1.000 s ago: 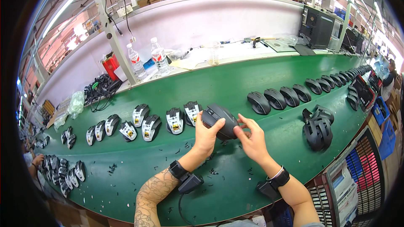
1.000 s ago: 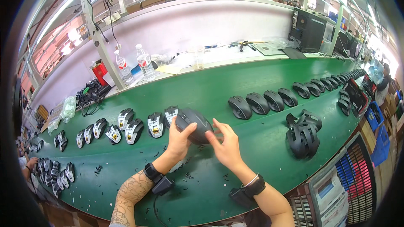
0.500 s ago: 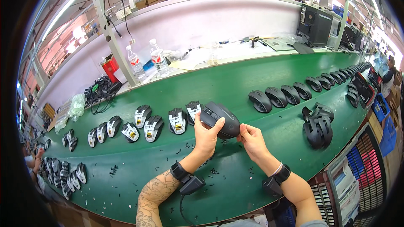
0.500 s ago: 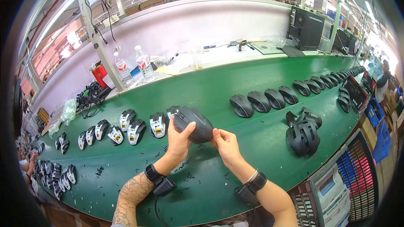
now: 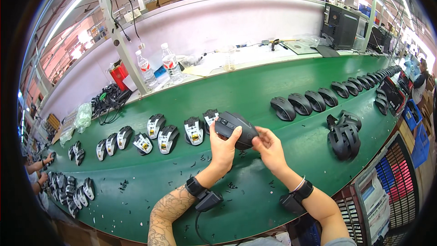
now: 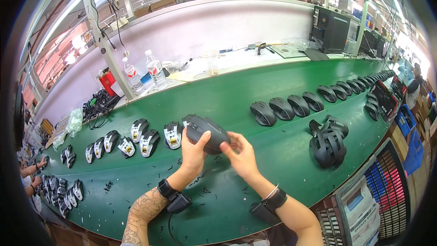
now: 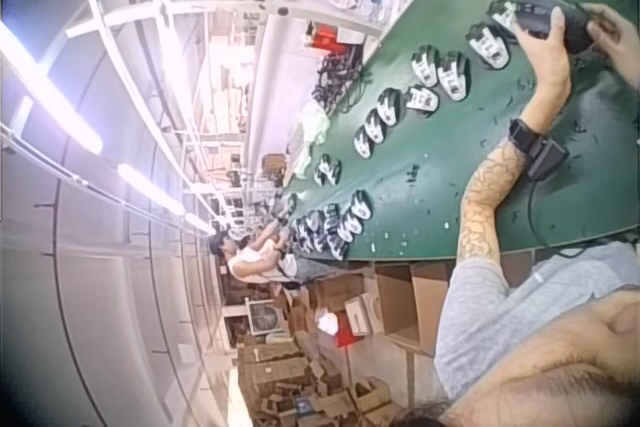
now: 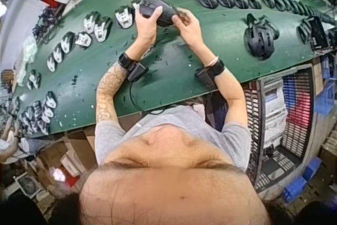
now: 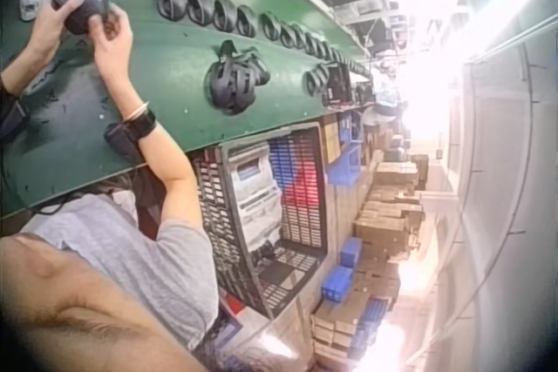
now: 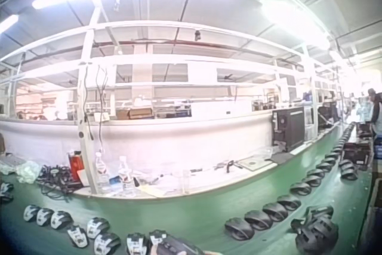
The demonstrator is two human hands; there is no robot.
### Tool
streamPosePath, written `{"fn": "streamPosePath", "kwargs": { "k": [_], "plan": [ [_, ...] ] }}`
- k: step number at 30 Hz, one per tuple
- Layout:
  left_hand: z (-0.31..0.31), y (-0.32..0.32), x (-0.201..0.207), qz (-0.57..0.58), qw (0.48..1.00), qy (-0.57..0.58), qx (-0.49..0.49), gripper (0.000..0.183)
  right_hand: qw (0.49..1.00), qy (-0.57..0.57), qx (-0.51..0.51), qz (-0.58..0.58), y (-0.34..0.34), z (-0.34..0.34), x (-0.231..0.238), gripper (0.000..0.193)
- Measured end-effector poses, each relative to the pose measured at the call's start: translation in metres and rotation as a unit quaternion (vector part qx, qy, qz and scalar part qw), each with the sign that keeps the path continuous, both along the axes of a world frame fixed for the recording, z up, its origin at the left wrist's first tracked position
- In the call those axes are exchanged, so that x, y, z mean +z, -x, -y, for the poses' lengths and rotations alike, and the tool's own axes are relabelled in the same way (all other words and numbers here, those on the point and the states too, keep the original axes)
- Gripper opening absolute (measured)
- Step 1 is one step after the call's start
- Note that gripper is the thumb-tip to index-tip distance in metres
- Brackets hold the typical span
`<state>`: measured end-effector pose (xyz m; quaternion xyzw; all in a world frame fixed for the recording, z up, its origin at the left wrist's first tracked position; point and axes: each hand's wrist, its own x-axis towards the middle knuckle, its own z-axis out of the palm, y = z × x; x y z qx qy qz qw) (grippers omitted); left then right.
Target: The person assembles computer mice by hand at a factory workstation. They pick up a mouse body and a shell, fit them together, and place the completed unit on the table. The process is repeated for multiple units, with the person occasionally retrieving parts from a nearby bin.
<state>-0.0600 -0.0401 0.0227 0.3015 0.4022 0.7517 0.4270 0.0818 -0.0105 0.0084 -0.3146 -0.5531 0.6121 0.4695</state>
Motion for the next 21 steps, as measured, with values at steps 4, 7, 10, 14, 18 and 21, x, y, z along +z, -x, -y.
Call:
{"fn": "streamPosePath", "kwargs": {
  "k": [4, 7, 10, 14, 18, 21],
  "plan": [
    [0.005, -0.005, 0.000, -0.033, 0.999, -0.002, -0.017, 0.046, 0.982, -0.163, -0.055, 0.078, 0.004, 0.011, 0.012, 0.062],
    [0.010, 0.000, 0.012, 0.004, 0.997, 0.049, -0.052, 0.034, 0.972, -0.193, -0.065, 0.120, 0.000, 0.007, 0.010, 0.070],
    [0.006, 0.013, 0.016, -0.025, 0.994, 0.105, -0.021, 0.046, 0.971, -0.195, -0.043, 0.131, -0.007, 0.001, 0.016, 0.073],
    [0.002, 0.032, 0.015, -0.086, 0.988, 0.117, -0.057, 0.044, 0.966, -0.198, -0.041, 0.159, -0.004, 0.005, 0.023, 0.074],
    [-0.001, 0.037, 0.014, -0.082, 0.983, 0.157, -0.042, 0.042, 0.963, -0.214, -0.041, 0.160, -0.005, 0.003, 0.021, 0.069],
    [0.001, 0.037, 0.021, -0.066, 0.973, 0.218, -0.043, 0.045, 0.972, -0.185, -0.033, 0.142, -0.006, 0.003, 0.020, 0.064]
  ]
}}
